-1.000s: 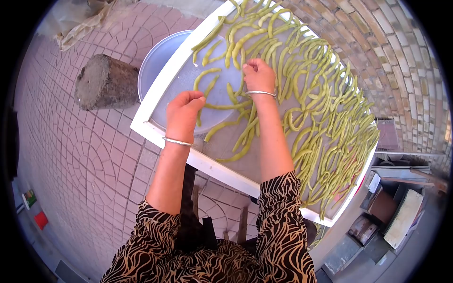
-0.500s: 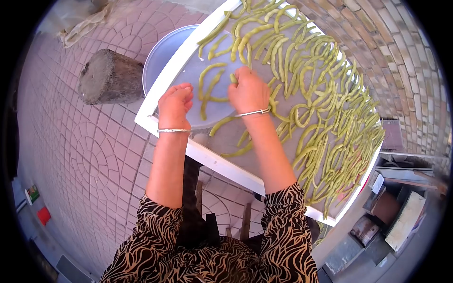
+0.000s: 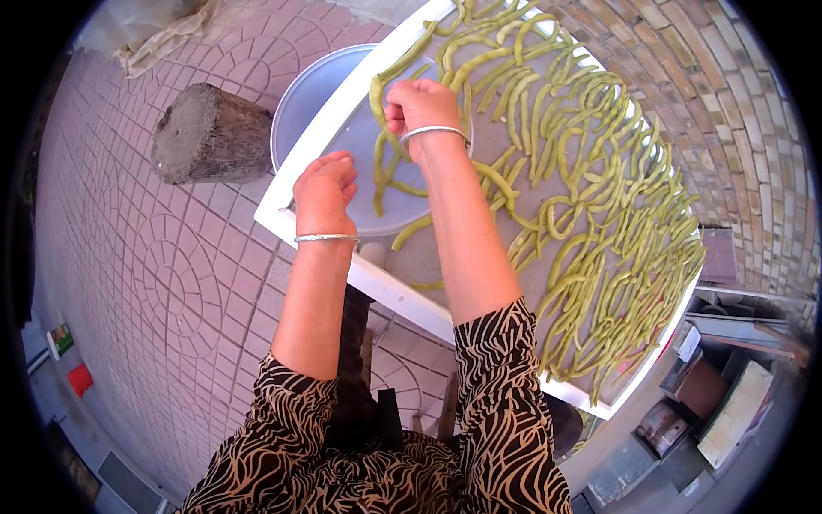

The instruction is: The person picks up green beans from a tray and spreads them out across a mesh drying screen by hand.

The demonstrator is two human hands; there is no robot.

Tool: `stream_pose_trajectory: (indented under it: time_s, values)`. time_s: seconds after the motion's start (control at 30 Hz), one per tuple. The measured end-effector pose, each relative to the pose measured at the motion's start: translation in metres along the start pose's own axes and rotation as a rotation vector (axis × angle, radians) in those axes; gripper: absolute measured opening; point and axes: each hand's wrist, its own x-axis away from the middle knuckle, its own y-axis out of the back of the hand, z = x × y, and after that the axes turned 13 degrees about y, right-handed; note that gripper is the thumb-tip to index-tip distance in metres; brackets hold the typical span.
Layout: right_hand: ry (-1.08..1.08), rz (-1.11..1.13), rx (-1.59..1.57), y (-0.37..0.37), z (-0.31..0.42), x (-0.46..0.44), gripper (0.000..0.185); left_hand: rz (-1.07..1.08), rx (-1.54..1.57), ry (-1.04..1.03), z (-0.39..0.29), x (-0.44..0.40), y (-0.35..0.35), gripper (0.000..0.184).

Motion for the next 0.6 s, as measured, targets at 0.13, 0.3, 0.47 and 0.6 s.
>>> stream_pose_trajectory:
  time_s: [0.13,0.3,0.47,0.6]
  values:
    - [0.153,0.009,0.41,-0.003,-0.007,-0.009,0.015,-0.023,0.003,-0.003,-0.001,-0.002,0.002,0.019]
    - [0.327,0.163,1.475,-0.013,-0.018,0.012,0.027,-0.024,0.002,-0.006,-0.001,-0.003,0.001,0.019]
    - [0.219,0.067,1.214,-0.016,-0.019,0.014,0.036,-0.04,0.009,0.012,-0.005,0.001,0.001,0.018]
    - [0.241,0.077,1.206,-0.023,-0.023,0.02,0.037,-0.027,0.024,0.009,-0.008,0.004,0.0,0.019]
